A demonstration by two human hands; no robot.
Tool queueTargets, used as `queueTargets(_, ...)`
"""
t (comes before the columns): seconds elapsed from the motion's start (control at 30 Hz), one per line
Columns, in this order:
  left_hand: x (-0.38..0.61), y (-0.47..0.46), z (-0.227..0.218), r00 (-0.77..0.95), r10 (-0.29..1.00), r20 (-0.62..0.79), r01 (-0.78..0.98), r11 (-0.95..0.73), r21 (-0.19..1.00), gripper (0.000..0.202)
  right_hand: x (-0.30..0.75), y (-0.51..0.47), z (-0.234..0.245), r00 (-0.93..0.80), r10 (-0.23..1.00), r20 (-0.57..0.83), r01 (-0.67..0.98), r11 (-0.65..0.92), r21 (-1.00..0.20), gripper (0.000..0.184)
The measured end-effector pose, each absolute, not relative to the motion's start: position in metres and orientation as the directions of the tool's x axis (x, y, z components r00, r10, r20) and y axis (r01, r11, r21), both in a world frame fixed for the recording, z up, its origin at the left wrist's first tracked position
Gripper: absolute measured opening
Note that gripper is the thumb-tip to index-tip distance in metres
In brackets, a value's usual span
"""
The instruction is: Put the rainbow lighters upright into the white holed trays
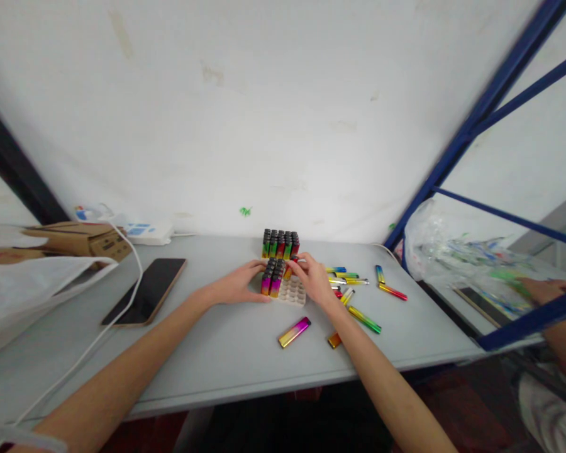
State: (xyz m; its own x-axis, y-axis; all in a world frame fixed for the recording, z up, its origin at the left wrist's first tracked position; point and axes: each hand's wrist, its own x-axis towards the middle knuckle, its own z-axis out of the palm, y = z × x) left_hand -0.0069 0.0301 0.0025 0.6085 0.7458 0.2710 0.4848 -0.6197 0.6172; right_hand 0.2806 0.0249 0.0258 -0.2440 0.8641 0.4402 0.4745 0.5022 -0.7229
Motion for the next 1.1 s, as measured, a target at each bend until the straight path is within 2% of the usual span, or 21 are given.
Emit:
queueTargets(0.1, -0.006, 0.029, 0.004, 0.609, 0.743, 0.277, 0.480, -0.623, 0.618, 0.086, 0.283, 0.026, 0.024, -0.362, 0.829, 0.425, 0.502, 0.558, -0.661, 0.023)
queueTargets(0.23, -0.005, 0.028, 0.006, 0.612, 0.738, 0.285, 0.478, -0.632, 0.610, 0.085, 0.286, 0.027, 0.019, -0.430, 0.818, 0.382, 0.530, 0.572, -0.627, 0.015)
queueTargets(0.4, -0.005, 0.030, 0.003, 0.622, 0.734, 0.272, 0.489, -0.636, 0.597, 0.087, 0.291, 0.026, 0.028, -0.481, 0.809, 0.339, 0.625, 0.587, -0.515, 0.031)
queueTargets(0.5, -0.005, 0.032, 0.002, 0.621, 0.733, 0.276, 0.485, -0.637, 0.600, 0.085, 0.304, 0.012, 0.045, -0.484, 0.804, 0.345, 0.599, 0.592, -0.540, 0.041)
queueTargets(0.6, -0.004, 0.032, 0.001, 0.609, 0.746, 0.269, 0.493, -0.622, 0.608, 0.086, 0.324, -0.020, 0.062, -0.546, 0.761, 0.350, 0.530, 0.637, -0.560, 0.030)
queueTargets(0.67, -0.003, 0.032, 0.001, 0.604, 0.757, 0.250, 0.509, -0.608, 0.609, 0.089, 0.337, -0.045, 0.067, -0.652, 0.701, 0.288, 0.498, 0.683, -0.535, 0.023)
queueTargets(0.77, -0.003, 0.031, 0.003, 0.592, 0.761, 0.267, 0.500, -0.606, 0.619, 0.089, 0.350, -0.075, 0.062, -0.716, 0.671, 0.191, 0.530, 0.701, -0.477, 0.023)
queueTargets(0.83, -0.003, 0.030, 0.004, 0.596, 0.756, 0.272, 0.490, -0.610, 0.622, 0.087, 0.354, -0.083, 0.054, -0.696, 0.694, 0.185, 0.563, 0.687, -0.460, 0.019)
queueTargets(0.93, -0.003, 0.030, 0.005, 0.610, 0.748, 0.262, 0.491, -0.616, 0.616, 0.087, 0.355, -0.077, 0.044, -0.641, 0.731, 0.232, 0.530, 0.641, -0.555, 0.013)
queueTargets(1.1, -0.005, 0.030, 0.004, 0.603, 0.760, 0.243, 0.515, -0.603, 0.609, 0.093, 0.344, -0.051, 0.046, -0.428, 0.857, 0.288, 0.279, 0.428, -0.859, 0.031)
